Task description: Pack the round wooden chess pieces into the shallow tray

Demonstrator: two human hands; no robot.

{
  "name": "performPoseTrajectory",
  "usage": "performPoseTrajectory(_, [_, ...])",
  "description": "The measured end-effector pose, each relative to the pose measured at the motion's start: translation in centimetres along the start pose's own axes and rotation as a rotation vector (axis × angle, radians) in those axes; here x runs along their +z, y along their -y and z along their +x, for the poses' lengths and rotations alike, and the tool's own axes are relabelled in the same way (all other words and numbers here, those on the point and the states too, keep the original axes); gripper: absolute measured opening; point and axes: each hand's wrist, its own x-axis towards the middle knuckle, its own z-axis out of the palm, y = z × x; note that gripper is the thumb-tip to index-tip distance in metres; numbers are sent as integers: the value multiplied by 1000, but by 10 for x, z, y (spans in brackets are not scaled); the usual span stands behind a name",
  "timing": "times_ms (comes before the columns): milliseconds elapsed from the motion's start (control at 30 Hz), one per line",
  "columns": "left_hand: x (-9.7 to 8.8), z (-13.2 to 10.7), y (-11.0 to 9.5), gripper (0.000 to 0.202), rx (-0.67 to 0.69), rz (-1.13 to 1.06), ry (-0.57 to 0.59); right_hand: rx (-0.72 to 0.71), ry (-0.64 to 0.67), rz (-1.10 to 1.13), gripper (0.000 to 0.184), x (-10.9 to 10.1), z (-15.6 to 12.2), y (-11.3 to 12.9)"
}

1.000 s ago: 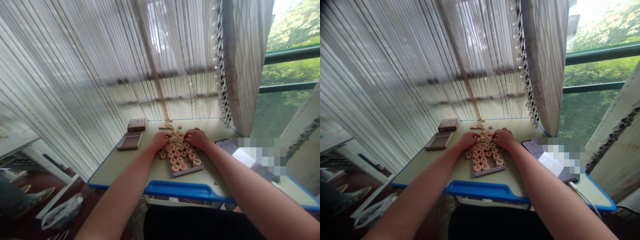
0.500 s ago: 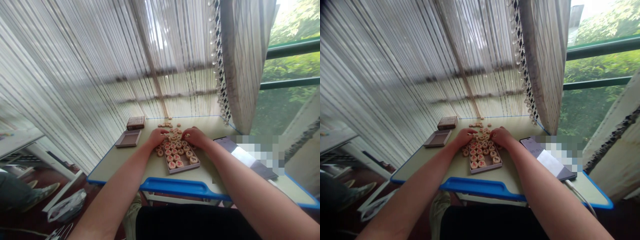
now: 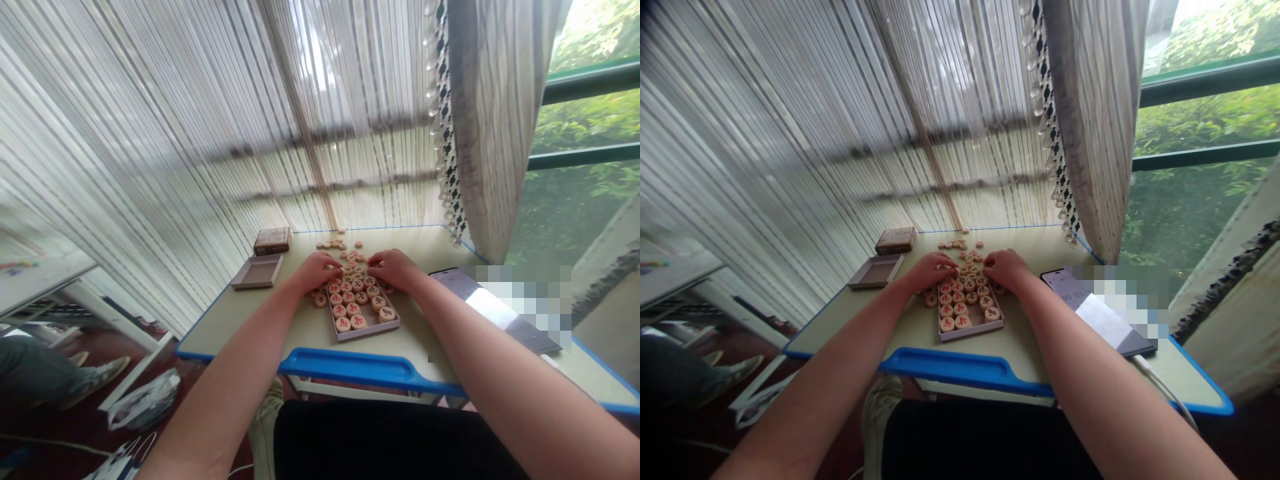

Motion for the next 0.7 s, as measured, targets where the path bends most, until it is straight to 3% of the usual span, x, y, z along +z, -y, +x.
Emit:
performPoseTrajectory(133, [1, 1, 4, 29, -59, 105, -106, 51, -106, 116, 33, -12, -7, 16])
performPoseTrajectory(233, [0, 1, 8, 31, -108, 132, -216, -15, -76, 187, 31, -22, -16, 31])
performPoseTrajectory(300, [-2, 1, 12, 32, -161, 127, -217, -62, -55, 190, 29, -26, -20, 36])
performPoseTrajectory(400, [-9, -3, 16, 34, -258, 110, -96, -55, -10, 104, 30, -25, -21, 32])
performPoseTrajectory(567, [-31, -14, 15, 30, -388, 166, 217, 89, 37, -83, 34, -14, -13, 9])
performPoseTrajectory(700, [-41, -20, 15, 32, -438, 214, 198, 121, -14, -28, 28, -12, -9, 1])
